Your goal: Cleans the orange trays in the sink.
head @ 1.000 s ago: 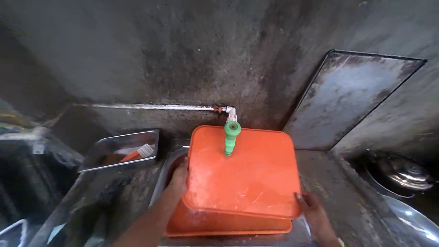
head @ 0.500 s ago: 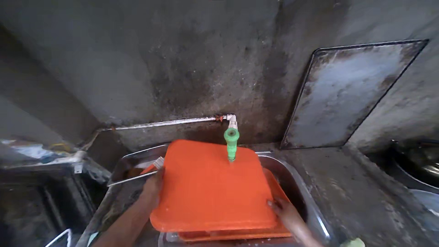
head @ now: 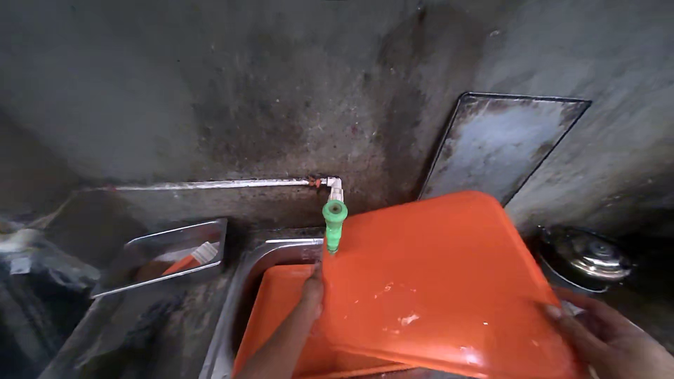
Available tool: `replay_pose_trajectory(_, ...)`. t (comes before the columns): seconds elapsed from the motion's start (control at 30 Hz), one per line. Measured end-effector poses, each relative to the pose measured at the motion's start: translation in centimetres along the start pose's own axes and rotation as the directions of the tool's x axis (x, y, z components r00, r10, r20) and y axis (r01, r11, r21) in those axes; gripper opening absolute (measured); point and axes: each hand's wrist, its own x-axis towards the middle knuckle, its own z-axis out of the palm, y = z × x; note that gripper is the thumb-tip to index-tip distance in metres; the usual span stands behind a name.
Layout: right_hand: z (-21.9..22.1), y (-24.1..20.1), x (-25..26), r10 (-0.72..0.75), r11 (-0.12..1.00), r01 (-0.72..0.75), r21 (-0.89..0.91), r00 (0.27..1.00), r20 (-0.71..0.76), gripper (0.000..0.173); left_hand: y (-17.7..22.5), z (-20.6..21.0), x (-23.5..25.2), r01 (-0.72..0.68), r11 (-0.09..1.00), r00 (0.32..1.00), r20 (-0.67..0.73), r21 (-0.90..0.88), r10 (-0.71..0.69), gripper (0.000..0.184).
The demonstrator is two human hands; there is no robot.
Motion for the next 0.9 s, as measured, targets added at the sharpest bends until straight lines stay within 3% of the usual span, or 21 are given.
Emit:
replay_pose_trajectory(0.17, 5.5, 3.3, 1.5, 0.174, 0.984, -0.178, 0.021, 0.977, 0.12, 0.047, 3.5, -4.6, -1.9, -0.078, 0.961, 0.997, 0.026, 0.263, 0.074, 0.064)
replay_pose_trajectory(0.3, 15.4, 5.4, 1.3, 0.299, 0.914, -0.367, 0.175, 0.897, 0.325, 0.042, 7.2, -11.7, -5.1, -0.084, 0.94, 0.983, -0.129, 0.332, 0.133, 0.053)
replay_pose_trajectory(0.4, 22.6, 2.9, 0.4, 0.323, 0.826, -0.452, 0.337, 0.87, 0.373, 0.043, 10.3, -16.3, -8.1, -0.109, 0.945, 0.962, -0.207, 0.308, 0.178, 0.048)
replay_pose_trajectory(0.53, 30.8, -1.9, 0.1, 0.289, 0.81, -0.427, 0.401, 0.887, 0.359, 0.054, 14.3, -19.5, -12.9, -0.196, 0.949, 0.922, -0.281, 0.248, 0.265, 0.041)
replay_pose_trajectory(0.63, 36.2, -4.7, 0.3, 0.242, 0.844, -0.378, 0.381, 0.901, 0.36, 0.057, 16.5, -21.0, -16.0, -0.243, 0.913, 0.872, -0.338, 0.328, 0.354, 0.041)
replay_pose_trajectory(0.73, 38.1, -9.0, -0.8, 0.137, 0.861, -0.31, 0.403, 0.905, 0.403, 0.055, 18.0, -23.7, -18.3, -0.301, 0.85, 0.803, -0.366, 0.433, 0.471, 0.047)
replay_pose_trajectory(0.8, 38.2, -11.3, -2.0, 0.011, 0.796, -0.313, 0.517, 0.863, 0.505, 0.053, 19.1, -25.6, -19.8, -0.331, 0.785, 0.721, -0.396, 0.523, 0.568, 0.051)
replay_pose_trajectory(0.9, 37.9, -14.1, -3.9, -0.073, 0.655, -0.501, 0.565, 0.703, 0.707, 0.06, 20.9, -28.9, -21.8, -0.351, 0.72, 0.602, -0.445, 0.599, 0.664, 0.054)
